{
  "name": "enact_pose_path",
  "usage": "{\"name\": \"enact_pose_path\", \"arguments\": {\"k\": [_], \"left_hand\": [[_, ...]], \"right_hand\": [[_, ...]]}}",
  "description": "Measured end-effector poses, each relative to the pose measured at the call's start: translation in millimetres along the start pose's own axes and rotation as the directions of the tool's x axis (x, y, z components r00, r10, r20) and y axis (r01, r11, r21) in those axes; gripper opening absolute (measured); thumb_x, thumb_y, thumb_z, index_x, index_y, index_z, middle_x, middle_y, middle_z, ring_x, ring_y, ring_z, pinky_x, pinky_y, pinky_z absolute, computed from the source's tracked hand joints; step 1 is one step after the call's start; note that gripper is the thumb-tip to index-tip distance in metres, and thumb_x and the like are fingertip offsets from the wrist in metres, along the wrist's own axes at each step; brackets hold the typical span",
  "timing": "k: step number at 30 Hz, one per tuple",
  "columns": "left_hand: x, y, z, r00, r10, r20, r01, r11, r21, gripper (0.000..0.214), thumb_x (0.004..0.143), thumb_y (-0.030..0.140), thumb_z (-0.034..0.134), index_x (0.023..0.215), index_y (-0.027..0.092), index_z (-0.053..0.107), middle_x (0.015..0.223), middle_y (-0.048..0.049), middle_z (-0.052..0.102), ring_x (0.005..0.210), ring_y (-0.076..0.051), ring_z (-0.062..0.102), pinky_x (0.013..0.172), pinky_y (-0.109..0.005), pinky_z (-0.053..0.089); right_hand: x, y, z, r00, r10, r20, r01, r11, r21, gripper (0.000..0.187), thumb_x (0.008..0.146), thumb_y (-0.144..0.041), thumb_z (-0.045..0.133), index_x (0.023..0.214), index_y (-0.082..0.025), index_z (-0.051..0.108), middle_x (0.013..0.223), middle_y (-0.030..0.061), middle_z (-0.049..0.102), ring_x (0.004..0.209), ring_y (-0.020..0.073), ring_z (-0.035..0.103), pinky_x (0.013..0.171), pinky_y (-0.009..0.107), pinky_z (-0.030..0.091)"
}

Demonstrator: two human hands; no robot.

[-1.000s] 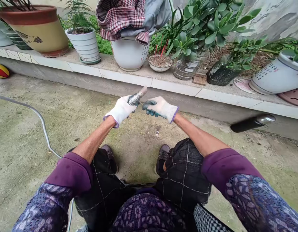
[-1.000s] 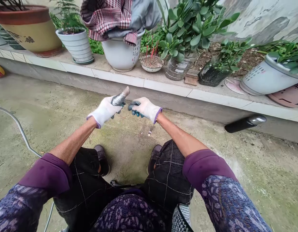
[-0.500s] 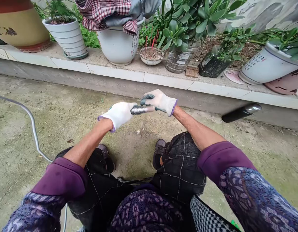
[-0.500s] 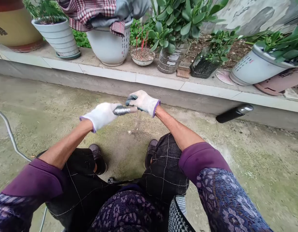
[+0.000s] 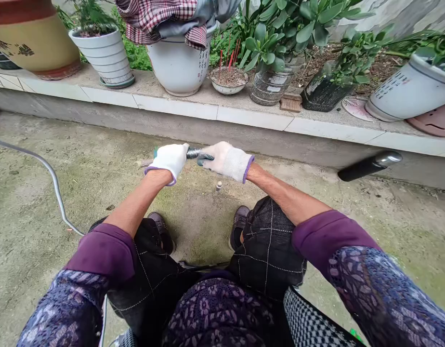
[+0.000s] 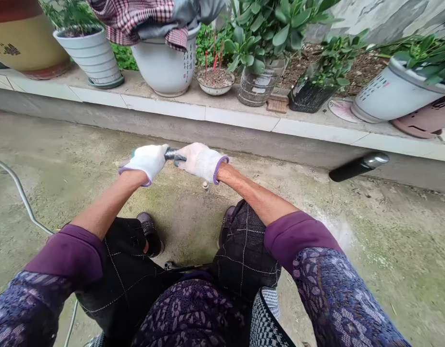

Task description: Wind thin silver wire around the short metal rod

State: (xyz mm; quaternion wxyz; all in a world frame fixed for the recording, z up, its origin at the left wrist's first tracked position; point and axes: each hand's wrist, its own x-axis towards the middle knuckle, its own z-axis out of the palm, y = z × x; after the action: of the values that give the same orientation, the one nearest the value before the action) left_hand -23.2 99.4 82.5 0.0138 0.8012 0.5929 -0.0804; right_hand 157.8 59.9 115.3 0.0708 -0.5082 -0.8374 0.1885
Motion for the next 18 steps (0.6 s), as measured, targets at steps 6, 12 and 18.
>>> {"name": "enact_pose_path", "arguments": {"k": [6, 12, 18], "left_hand": [[-6.8, 16.4, 1.1, 0.975, 0.186, 0.119, -0.186, 0.982, -0.01, 0.035, 0.094, 0.021, 0.05, 0.119, 0.022, 0.074, 0.085, -0.0124, 0.073, 0.085, -0.029, 0.072, 0.079, -0.039, 0.052], [-24.1, 14.5, -17.7, 0.968, 0.25, -0.007, -0.23, 0.878, -0.419, 0.021, 0.086, 0.027, 0.059, 0.097, 0.018, 0.076, 0.071, -0.0019, 0.066, 0.064, -0.015, 0.059, 0.064, -0.026, 0.046], [-19.2, 14.1, -21.0, 0.997, -0.021, -0.068, -0.036, 0.671, -0.741, 0.032, 0.078, 0.017, 0.065, 0.109, 0.012, 0.072, 0.069, -0.0028, 0.067, 0.056, -0.014, 0.058, 0.056, -0.025, 0.046]], "right_hand": [[9.9, 35.9, -4.6, 0.998, 0.011, -0.062, -0.002, 0.988, 0.152, 0.017, 0.087, -0.018, 0.062, 0.09, -0.016, 0.079, 0.081, 0.0019, 0.073, 0.071, 0.013, 0.059, 0.065, 0.026, 0.041], [11.9, 45.8, 1.5, 0.992, 0.123, 0.029, -0.112, 0.754, 0.647, 0.009, 0.083, -0.018, 0.067, 0.08, -0.012, 0.073, 0.065, 0.0012, 0.065, 0.049, 0.0085, 0.053, 0.042, 0.021, 0.04], [15.3, 33.2, 3.5, 0.982, 0.187, 0.01, -0.125, 0.614, 0.779, 0.017, 0.085, -0.025, 0.078, 0.082, -0.012, 0.068, 0.06, 0.0023, 0.066, 0.045, 0.008, 0.054, 0.035, 0.018, 0.041]]}}
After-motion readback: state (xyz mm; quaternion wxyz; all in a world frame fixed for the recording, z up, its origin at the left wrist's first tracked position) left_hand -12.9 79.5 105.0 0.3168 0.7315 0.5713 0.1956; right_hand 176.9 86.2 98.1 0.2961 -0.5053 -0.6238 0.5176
